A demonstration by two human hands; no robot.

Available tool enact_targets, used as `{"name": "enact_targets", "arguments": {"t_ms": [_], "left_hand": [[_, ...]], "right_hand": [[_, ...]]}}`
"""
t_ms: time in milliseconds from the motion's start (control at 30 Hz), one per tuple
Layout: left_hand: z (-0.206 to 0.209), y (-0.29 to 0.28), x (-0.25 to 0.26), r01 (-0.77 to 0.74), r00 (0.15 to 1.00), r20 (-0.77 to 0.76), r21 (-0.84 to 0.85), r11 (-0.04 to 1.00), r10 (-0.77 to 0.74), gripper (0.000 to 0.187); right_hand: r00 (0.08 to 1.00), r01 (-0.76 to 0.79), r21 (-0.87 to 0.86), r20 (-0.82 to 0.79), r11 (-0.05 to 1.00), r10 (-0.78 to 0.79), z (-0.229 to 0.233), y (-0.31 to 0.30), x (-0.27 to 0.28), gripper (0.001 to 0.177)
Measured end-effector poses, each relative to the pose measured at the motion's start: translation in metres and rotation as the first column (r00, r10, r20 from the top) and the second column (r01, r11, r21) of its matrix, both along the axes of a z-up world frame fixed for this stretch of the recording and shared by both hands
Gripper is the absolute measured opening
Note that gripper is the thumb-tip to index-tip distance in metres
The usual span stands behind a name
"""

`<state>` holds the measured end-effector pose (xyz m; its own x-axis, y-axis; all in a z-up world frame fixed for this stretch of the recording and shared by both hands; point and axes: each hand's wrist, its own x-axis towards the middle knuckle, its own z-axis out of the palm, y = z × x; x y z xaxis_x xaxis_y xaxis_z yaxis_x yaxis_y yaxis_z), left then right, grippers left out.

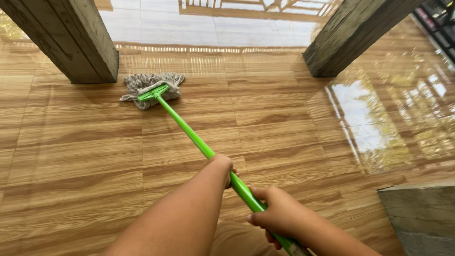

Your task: The person mops a tiled floor with a wood pattern using a green-handled mop, navigating around concrete pillars and a decorative metal railing on a balcony.

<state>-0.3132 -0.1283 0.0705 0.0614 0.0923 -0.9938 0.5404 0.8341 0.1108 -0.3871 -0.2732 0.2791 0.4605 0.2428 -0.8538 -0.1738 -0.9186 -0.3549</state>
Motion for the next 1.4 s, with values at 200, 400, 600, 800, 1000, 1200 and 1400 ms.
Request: {"name": "enact_targets", "arguments": {"t_ms": [200, 400, 600, 800, 1000, 1200, 1400], "left_hand": [[-0.008, 0.077, 0.067, 0.136, 0.990, 0.021, 0.008, 0.991, -0.136, 0.049], [-0.019, 0.149, 0.142, 0.169, 0.985, 0.038, 0.015, 0.985, -0.170, 0.048], [-0.027, 0.220, 0.206, 0.104, 0.994, -0.030, -0.068, 0.992, -0.106, 0.048], [-0.030, 0.320, 0.271, 0.145, 0.989, -0.016, -0.020, 0.989, -0.145, 0.046], [-0.055, 0.458, 0.344, 0.250, 0.968, 0.011, -0.025, 0.968, -0.250, 0.045], [-0.096, 0.559, 0.417, 0.396, 0.918, -0.005, -0.070, 0.916, -0.397, 0.034], [-0.097, 0.637, 0.496, 0.338, 0.939, -0.047, -0.065, 0.939, -0.341, 0.037]], "right_hand": [[0.998, 0.056, 0.039, -0.023, 0.998, -0.055, -0.010, 0.077, 0.076, 0.078], [1.000, 0.017, 0.004, 0.005, 1.000, -0.017, -0.001, 0.154, 0.149, 0.075], [0.999, 0.041, 0.009, -0.013, 0.999, -0.041, -0.001, 0.221, 0.207, 0.075], [0.992, 0.116, 0.040, -0.044, 0.992, -0.114, -0.013, 0.321, 0.272, 0.071], [0.984, 0.170, 0.058, -0.059, 0.984, -0.166, -0.018, 0.456, 0.330, 0.071], [0.968, 0.246, 0.077, -0.075, 0.966, -0.240, -0.021, 0.556, 0.383, 0.070], [0.971, 0.232, 0.070, -0.074, 0.970, -0.227, -0.023, 0.635, 0.465, 0.068]]}}
